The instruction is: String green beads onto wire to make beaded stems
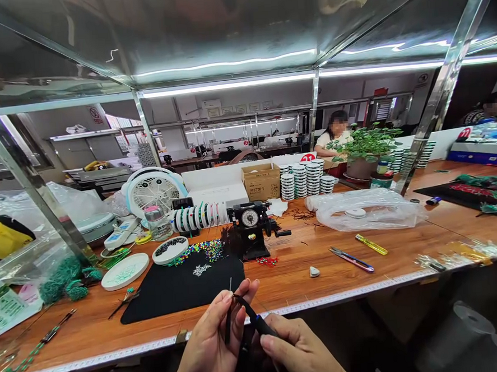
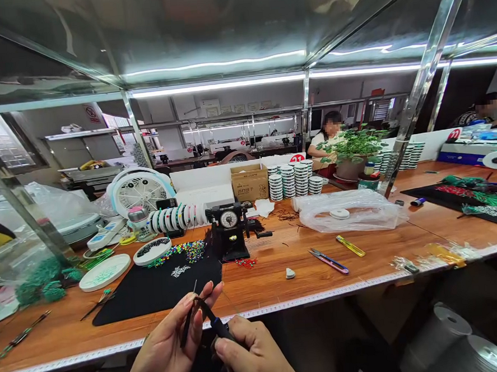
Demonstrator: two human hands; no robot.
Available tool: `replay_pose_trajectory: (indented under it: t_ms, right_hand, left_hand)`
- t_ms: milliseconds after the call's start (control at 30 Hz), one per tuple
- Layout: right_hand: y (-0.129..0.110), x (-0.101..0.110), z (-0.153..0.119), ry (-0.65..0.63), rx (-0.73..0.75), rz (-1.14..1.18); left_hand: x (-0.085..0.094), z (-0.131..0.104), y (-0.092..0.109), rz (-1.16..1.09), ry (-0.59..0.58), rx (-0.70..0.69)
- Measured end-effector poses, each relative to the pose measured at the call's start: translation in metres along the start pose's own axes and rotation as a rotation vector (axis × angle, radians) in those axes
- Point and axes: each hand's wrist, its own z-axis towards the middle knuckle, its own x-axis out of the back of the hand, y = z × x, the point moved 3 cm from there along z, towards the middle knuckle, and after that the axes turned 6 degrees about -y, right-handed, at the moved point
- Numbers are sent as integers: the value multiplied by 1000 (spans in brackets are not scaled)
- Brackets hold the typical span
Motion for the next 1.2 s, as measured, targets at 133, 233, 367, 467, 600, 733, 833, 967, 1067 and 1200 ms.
replay_pose_trajectory:
  t_ms: [133, 233, 367, 467, 600, 733, 833, 967, 1067, 1200]
  right_hand:
    - [-6, -1, 0, 13, 11, -44]
    - [-16, 3, -2, 31, 100, -194]
    - [-24, 11, -11, 17, 196, -446]
    - [-24, 13, -16, -2, 190, -589]
    - [-26, 11, -20, -41, 202, -682]
    - [-29, 9, -20, -80, 180, -712]
    - [-31, 7, -18, -105, 144, -728]
    - [-30, 3, -17, -154, 144, -713]
    - [-29, 1, -16, -161, 169, -704]
    - [-27, -1, -16, -135, 206, -746]
  left_hand:
    - [0, 2, -1, 23, -8, 6]
    - [0, 1, 6, 196, -121, -18]
    - [3, -7, 27, 802, -240, -243]
    - [9, -12, 32, 1026, -287, -200]
    - [15, -14, 24, 867, -403, 25]
    - [18, -14, 23, 827, -416, 50]
    - [18, -17, 27, 873, -414, 23]
    - [21, -22, 33, 972, -360, -80]
    - [27, -23, 35, 980, -321, -126]
    - [34, -21, 31, 879, -315, -102]
